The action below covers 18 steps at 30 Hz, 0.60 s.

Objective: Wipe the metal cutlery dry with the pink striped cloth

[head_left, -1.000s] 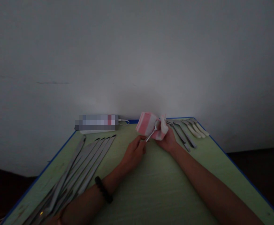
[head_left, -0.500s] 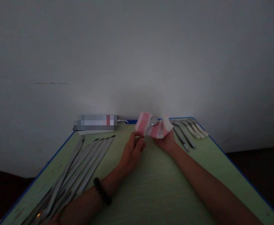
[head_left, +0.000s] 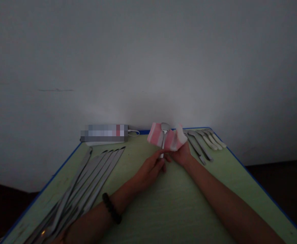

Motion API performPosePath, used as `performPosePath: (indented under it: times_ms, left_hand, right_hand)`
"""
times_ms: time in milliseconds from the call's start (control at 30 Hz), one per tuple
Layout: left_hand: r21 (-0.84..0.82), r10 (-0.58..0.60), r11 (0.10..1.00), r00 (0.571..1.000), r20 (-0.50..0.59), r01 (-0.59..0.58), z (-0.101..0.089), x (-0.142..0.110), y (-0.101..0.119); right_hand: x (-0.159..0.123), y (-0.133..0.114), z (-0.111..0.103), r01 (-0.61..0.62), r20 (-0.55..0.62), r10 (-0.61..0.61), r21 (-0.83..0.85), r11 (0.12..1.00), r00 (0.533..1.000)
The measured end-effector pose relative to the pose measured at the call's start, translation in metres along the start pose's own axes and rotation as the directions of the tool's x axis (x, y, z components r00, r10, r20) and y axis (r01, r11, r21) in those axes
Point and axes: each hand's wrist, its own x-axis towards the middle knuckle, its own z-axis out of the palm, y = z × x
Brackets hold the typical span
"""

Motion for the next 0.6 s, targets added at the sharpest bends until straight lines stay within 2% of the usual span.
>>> performPosePath:
  times_ms: [67, 167, 333, 467, 600]
  left_hand:
    - [0.044, -0.006, 0.999, 1.000, -0.017, 0.007, 0.001, 0.001, 0.001]
    - [0.078, -0.010, 0.997, 0.999, -0.053, 0.014, 0.001, 0.001, 0.003]
    - [0.131, 0.027, 0.991, 0.999, -0.046, -0.021, 0.000, -0.003, 0.010]
    - [0.160, 0.077, 0.984, 0.997, 0.018, -0.079, 0.000, -0.006, 0.013]
    - [0.238, 0.059, 0.969, 0.998, 0.018, -0.061, 0.001, -0.004, 0.010]
  right_hand:
    - [0.002, 0.000, -0.001, -0.031, -0.025, 0.034, 0.086, 0.996, 0.999]
    - [0.003, 0.000, -0.002, -0.001, -0.050, 0.007, 0.125, 0.992, 0.999]
    - [0.002, -0.002, 0.001, 0.053, -0.096, -0.044, 0.097, 0.994, 0.994]
    - [0.001, -0.001, 0.002, 0.040, -0.064, -0.038, 0.028, 0.999, 0.997]
    - [0.001, 0.003, -0.001, 0.009, -0.047, -0.007, 0.042, 0.999, 0.999]
